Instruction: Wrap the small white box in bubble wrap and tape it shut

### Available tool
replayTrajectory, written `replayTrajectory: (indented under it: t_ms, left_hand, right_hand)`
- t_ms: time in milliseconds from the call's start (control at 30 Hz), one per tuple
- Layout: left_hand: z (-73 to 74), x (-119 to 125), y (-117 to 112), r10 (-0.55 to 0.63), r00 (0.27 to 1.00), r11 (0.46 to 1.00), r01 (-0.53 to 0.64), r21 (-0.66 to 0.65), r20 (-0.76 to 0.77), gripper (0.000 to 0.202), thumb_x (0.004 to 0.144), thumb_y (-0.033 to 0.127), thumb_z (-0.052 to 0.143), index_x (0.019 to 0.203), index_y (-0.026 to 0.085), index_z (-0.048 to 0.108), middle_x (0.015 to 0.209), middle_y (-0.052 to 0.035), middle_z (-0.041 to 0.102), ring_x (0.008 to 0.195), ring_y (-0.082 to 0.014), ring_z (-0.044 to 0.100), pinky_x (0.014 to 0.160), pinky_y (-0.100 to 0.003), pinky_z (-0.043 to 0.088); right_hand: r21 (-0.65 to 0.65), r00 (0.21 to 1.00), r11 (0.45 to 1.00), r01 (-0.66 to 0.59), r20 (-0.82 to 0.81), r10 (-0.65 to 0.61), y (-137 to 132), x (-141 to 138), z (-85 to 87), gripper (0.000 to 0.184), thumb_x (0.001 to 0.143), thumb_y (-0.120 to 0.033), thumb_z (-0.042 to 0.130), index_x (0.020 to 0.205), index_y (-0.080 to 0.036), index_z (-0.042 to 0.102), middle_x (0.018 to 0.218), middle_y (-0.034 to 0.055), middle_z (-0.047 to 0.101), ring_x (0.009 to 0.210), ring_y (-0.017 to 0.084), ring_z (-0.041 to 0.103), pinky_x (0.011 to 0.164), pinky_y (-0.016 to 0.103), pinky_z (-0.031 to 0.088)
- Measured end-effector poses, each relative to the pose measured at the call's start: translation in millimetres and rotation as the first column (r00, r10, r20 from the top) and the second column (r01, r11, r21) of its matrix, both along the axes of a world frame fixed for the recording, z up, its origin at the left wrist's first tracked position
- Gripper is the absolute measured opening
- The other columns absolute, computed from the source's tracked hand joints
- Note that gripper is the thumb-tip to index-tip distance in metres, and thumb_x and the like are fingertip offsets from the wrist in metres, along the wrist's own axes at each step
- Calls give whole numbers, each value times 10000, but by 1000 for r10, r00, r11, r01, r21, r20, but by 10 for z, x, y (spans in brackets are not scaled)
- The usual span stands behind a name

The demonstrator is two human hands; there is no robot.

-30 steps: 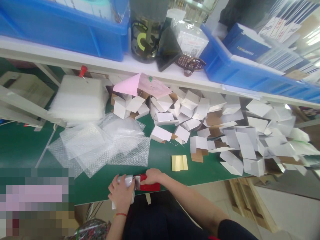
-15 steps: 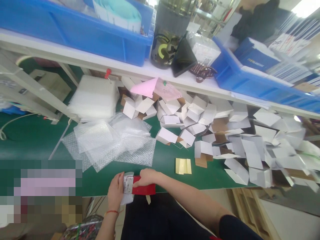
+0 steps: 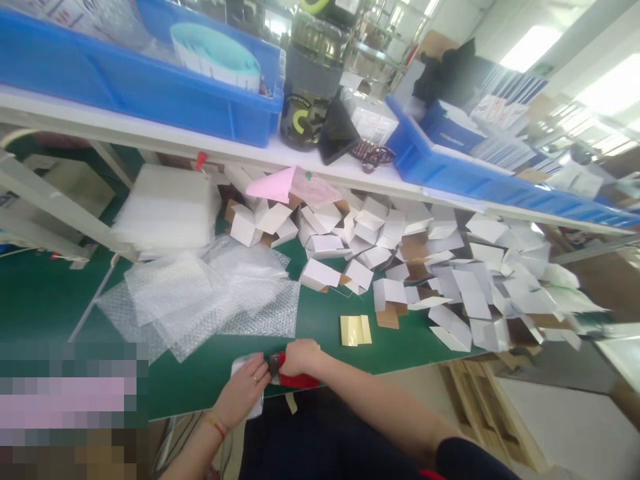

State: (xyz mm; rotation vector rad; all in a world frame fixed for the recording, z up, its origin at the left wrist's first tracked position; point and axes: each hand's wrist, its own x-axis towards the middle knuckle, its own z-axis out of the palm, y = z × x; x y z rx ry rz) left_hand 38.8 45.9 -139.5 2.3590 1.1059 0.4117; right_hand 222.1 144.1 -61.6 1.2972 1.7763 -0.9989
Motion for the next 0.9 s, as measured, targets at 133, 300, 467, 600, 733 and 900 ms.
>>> replayTrajectory:
  t_ms: [133,300,467,600,733,900]
  left_hand:
    - [109,126,95,-93,996,996,93,-13,-11,251,903,162,519,993,206,749,1000,-103,740,1086,-242,654,1100,-436,485]
    - [216,305,179,-53,995,999,53,-3,-89,314,908,165,485,741,173,751,670,-91,676,817,-242,666,1109,-473,467]
    - [253,147,70,270,961,963,-268,42,-62,311,961,224,459,1143,158,703,1130,-132,718,1099,-254,639,1143,-496,406]
    - [101,-8,-420,855,517,518,-855,-25,32,628,971,460,455,1463,73,427,1396,-246,532,1325,-372,486,1125,-572,400]
    - [-51,357,-718,832,554,545,-810,-216,22,736,987,429,420,1573,54,180,1515,-289,398,1418,-379,409,1146,-586,385]
    - [-11,1210,-428,639,766,756,-609,-242,69,592,931,97,334,1519,142,393,1572,-160,431,1517,-299,286,1237,-578,225]
  right_hand:
    - [70,1000,998,5,8,-6,-111,-224,31,407,769,-248,666,1149,-120,738,1197,199,722,1158,378,662,986,531,519]
    - [83,990,988,134,25,-137,-145,38,-27,376,804,-346,669,1088,-113,750,1137,213,738,1069,375,702,878,478,571]
    - [118,949,941,316,-27,-315,-203,647,-54,570,892,-589,532,1098,-94,725,1118,221,735,1039,364,712,854,428,565]
    - [87,893,889,450,-76,-444,-400,1065,-56,574,929,-619,489,978,-97,722,1017,204,749,933,314,730,764,352,543]
    - [36,836,840,542,-132,-533,-641,1342,-71,472,939,-553,532,810,-128,695,885,161,749,803,262,720,659,296,491]
    - [-37,777,809,586,-260,-574,-751,1598,-17,403,952,-469,525,712,-169,647,737,52,717,706,191,675,607,241,438]
